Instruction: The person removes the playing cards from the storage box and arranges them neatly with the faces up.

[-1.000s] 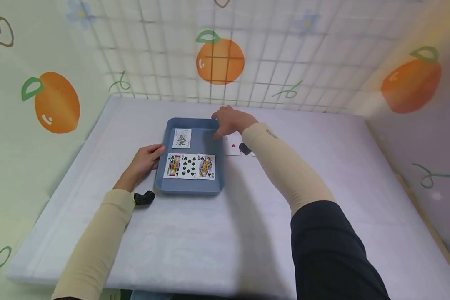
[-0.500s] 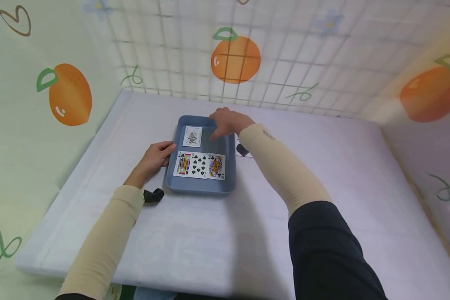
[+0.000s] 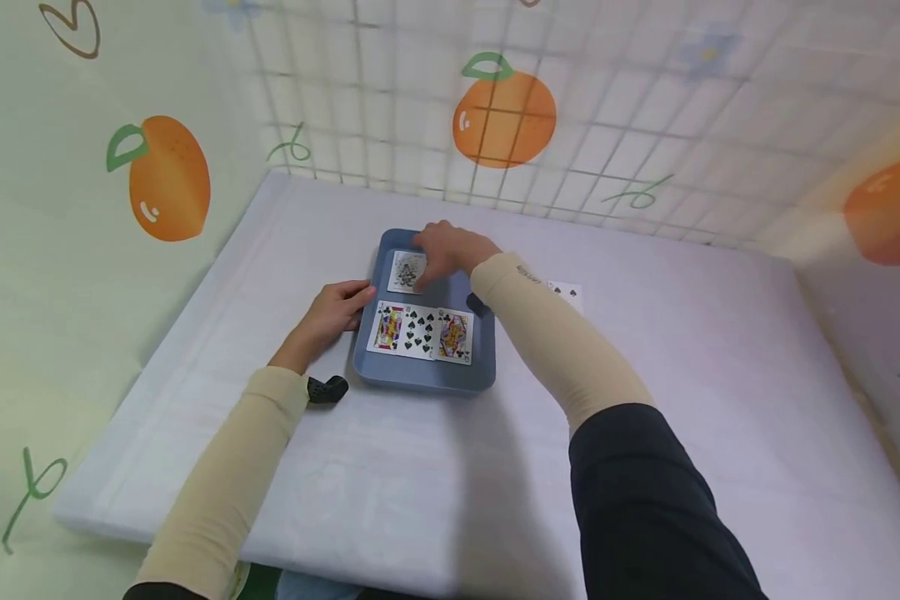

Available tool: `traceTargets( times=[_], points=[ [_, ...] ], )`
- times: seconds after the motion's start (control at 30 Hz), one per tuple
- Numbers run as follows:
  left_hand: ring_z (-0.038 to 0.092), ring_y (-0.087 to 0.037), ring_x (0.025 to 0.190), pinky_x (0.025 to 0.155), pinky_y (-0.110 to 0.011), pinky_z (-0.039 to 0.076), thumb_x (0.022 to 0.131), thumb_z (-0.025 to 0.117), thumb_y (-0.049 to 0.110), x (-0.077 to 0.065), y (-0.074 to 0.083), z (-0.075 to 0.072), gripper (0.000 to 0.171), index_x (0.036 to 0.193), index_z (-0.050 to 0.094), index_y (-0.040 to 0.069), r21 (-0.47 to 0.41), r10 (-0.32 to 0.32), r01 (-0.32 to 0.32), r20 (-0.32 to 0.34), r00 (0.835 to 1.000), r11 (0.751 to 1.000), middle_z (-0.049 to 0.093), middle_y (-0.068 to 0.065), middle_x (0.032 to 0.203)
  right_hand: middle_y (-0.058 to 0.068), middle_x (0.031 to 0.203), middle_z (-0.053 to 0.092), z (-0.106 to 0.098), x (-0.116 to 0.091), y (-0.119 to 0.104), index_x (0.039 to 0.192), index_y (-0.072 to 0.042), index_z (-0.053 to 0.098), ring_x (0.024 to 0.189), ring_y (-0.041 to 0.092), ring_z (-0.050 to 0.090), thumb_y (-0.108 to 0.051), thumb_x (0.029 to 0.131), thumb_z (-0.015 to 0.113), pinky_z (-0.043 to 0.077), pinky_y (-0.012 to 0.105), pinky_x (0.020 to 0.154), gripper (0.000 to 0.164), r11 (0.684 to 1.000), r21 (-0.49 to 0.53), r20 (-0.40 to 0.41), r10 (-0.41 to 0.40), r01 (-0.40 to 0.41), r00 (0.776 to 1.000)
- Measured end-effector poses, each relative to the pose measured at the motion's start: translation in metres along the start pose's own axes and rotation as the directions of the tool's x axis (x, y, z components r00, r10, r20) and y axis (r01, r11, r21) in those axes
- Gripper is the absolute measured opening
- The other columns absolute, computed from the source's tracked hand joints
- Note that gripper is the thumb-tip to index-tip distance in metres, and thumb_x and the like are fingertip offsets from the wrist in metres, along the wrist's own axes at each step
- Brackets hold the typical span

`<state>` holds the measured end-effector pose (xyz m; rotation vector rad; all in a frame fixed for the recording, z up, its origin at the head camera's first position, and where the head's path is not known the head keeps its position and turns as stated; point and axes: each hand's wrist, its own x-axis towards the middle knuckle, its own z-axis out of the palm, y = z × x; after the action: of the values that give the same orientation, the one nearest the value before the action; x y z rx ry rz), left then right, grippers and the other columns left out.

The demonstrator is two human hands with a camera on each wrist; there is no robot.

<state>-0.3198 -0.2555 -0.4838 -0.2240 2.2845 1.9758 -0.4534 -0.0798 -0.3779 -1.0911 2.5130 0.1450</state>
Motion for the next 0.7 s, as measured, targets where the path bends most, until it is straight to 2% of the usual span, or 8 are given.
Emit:
traceTargets(
  times=[0.3, 0.5, 0.7],
  points=[
    [0.057, -0.024, 0.122, 0.095, -0.038, 0.054, 0.102, 0.057, 0.034, 0.000, 0.000, -0.001, 0.050, 0.145, 0.050, 0.009, 0.026, -0.003, 0.003, 0.015, 1.000, 1.000, 0.056, -0.011, 0.140, 0.021, 0.146, 0.043, 0.006, 0.018, -0.013, 0.148, -0.002, 0.041, 0.132, 0.037, 0.037, -0.046, 0.077, 0.081, 0.035, 0.054, 0.111, 0.093, 0.999, -0.021, 0.010, -0.029, 0.029, 1.000],
    [0.058, -0.023, 0.121, 0.095, -0.037, 0.054, 0.101, 0.057, 0.033, 0.001, -0.001, -0.004, 0.049, 0.143, 0.052, 0.008, 0.003, 0.011, -0.011, 0.021, 1.000, 1.000, 0.057, -0.010, 0.139, 0.019, 0.148, 0.040, 0.011, 0.030, -0.015, 0.149, -0.003, 0.039, 0.133, 0.035, 0.036, -0.049, 0.077, 0.081, 0.035, 0.053, 0.111, 0.095, 0.999, -0.030, 0.019, -0.022, 0.022, 1.000],
    [0.057, -0.022, 0.121, 0.094, -0.037, 0.054, 0.102, 0.057, 0.035, -0.001, 0.000, -0.006, 0.050, 0.143, 0.051, 0.008, 0.023, 0.014, -0.014, 0.016, 1.000, 1.000, 0.057, -0.009, 0.139, 0.019, 0.149, 0.040, 0.013, 0.042, -0.018, 0.150, -0.003, 0.038, 0.134, 0.035, 0.035, -0.052, 0.075, 0.081, 0.035, 0.053, 0.111, 0.099, 0.999, -0.042, 0.034, 0.010, -0.008, 0.999]
  ],
)
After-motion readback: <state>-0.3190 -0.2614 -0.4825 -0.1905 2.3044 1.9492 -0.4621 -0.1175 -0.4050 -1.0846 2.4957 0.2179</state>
